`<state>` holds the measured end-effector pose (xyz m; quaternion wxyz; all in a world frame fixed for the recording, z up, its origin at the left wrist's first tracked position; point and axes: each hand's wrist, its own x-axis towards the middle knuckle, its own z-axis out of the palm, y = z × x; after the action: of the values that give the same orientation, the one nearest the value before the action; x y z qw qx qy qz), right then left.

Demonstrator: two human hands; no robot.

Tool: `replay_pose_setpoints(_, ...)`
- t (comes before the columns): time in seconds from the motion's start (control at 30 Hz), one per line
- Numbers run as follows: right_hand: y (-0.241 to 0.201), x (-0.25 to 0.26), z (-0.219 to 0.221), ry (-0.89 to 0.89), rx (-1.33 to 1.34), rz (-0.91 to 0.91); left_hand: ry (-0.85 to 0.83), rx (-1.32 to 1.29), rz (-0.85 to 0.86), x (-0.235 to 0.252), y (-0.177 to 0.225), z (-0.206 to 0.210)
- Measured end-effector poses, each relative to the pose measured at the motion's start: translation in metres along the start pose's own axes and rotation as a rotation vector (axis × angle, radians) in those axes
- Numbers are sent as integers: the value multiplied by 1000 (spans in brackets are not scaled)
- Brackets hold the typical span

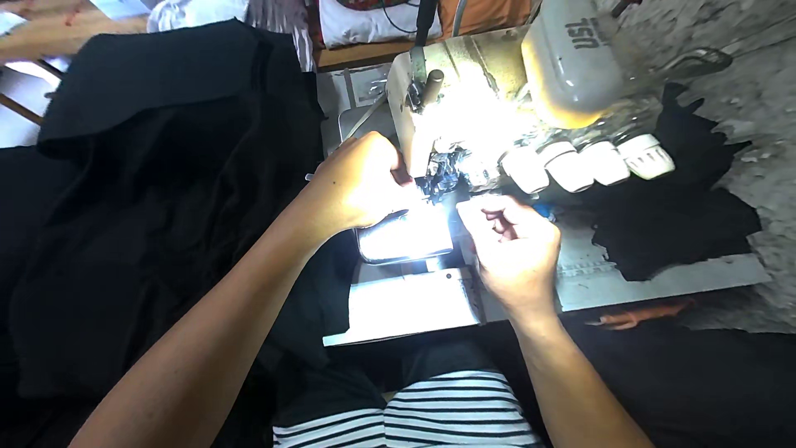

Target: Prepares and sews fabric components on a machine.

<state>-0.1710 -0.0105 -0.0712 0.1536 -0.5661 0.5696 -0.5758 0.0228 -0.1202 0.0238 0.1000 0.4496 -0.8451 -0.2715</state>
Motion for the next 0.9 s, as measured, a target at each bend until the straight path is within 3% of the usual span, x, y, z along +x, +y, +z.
replay_pose_setpoints(0.67,-1,1,-2,-15,-6,22,19,21,12,-1,1,1)
replay_pose_setpoints(0.9,0,1,-3,-17,9,23,-8,63,-94,-2,11,-1)
